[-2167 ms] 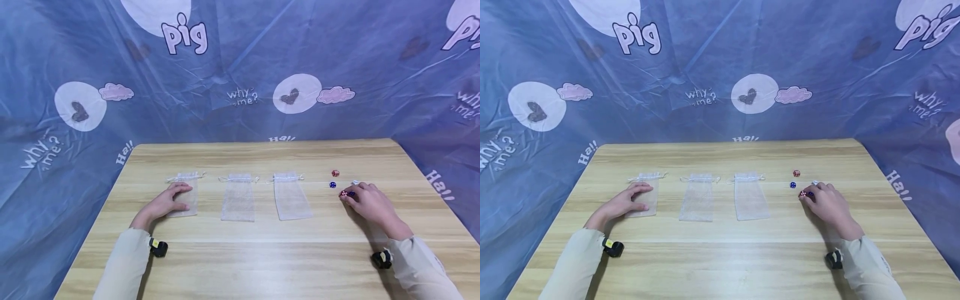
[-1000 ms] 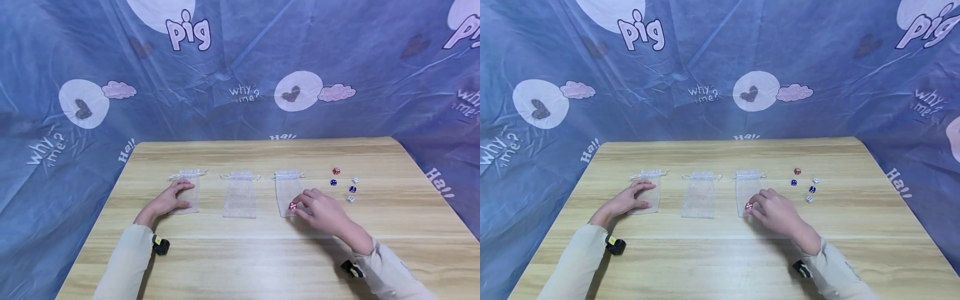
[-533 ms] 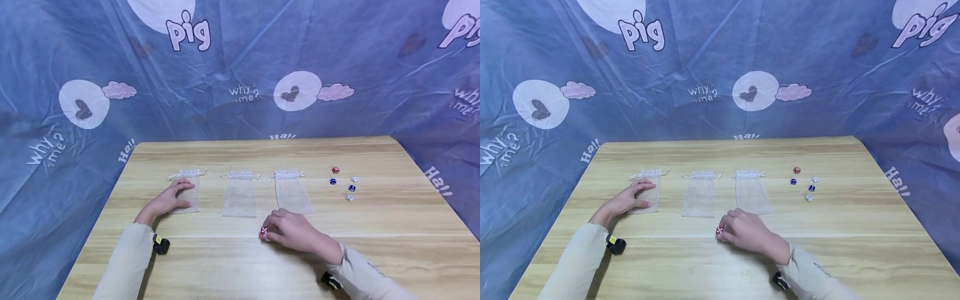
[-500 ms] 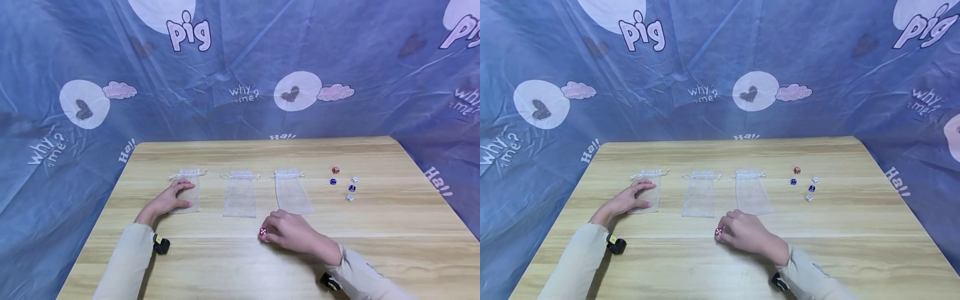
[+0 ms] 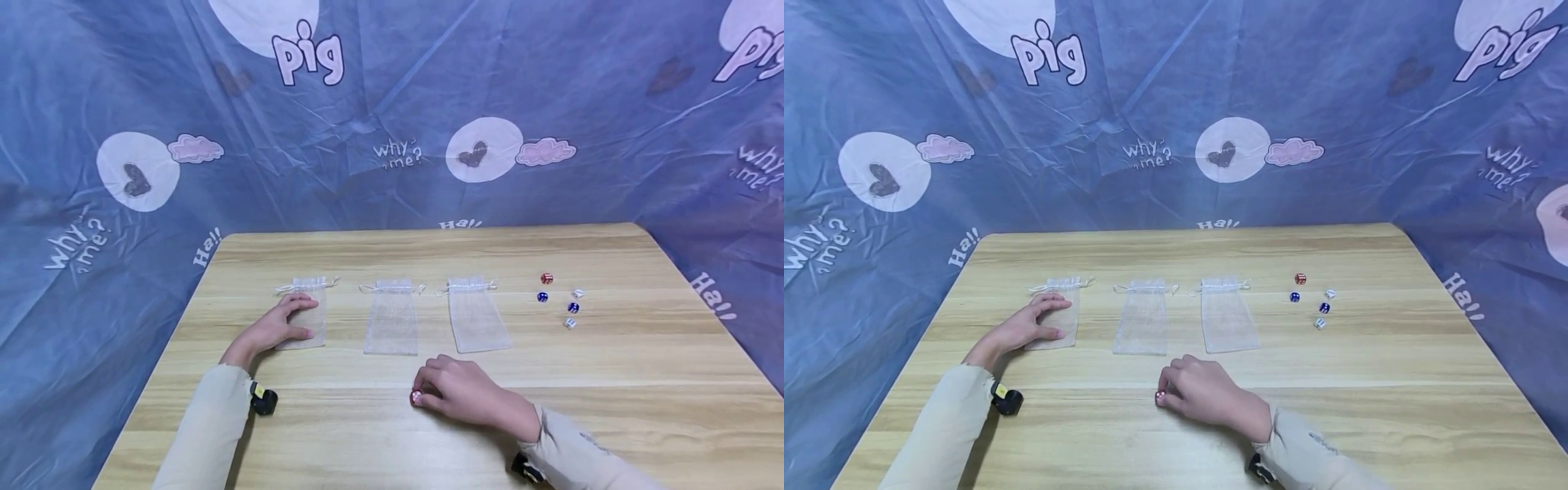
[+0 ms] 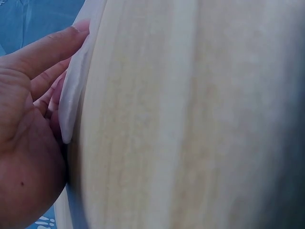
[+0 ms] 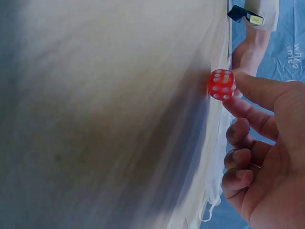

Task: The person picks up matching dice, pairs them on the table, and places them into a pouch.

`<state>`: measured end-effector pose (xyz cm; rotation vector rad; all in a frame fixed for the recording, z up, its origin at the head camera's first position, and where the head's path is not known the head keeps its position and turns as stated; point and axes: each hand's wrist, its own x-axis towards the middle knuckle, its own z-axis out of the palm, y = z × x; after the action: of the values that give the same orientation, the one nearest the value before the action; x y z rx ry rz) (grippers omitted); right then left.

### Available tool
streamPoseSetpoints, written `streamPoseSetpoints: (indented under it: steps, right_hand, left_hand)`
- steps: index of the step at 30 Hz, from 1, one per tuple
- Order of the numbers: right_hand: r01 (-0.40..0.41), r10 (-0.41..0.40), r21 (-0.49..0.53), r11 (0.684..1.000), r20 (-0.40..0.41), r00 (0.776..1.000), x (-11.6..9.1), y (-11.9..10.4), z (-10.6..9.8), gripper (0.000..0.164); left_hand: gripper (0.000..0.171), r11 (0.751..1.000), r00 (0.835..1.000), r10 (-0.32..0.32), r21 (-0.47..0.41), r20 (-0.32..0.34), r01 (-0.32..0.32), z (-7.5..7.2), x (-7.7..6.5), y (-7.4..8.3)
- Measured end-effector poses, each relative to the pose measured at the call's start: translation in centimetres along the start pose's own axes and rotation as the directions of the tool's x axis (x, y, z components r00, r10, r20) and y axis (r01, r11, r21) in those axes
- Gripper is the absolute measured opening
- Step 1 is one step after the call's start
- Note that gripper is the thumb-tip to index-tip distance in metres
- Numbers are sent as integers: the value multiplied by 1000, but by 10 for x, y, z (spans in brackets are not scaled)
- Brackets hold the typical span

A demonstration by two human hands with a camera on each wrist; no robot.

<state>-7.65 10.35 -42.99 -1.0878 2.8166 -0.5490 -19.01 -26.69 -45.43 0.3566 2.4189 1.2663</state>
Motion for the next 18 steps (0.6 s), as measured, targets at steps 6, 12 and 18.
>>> streamPoseSetpoints:
  steps: [6,12,18]
  right_hand:
    - [3,-3,-6,1000,-3,1000,0,-1,3,10]
    - [11,-11,16,1000,19,1000,0,-2,4,10]
    - [15,-15,7,1000,9,1000,-3,7,-8,16]
  left_hand:
    - [65,1000,1000,-19,3,-3,19,0,2,-1]
    - [64,999,1000,-27,21,-2,27,-2,1,-1]
    - [64,999,999,-32,3,-1,32,0,-1,-1]
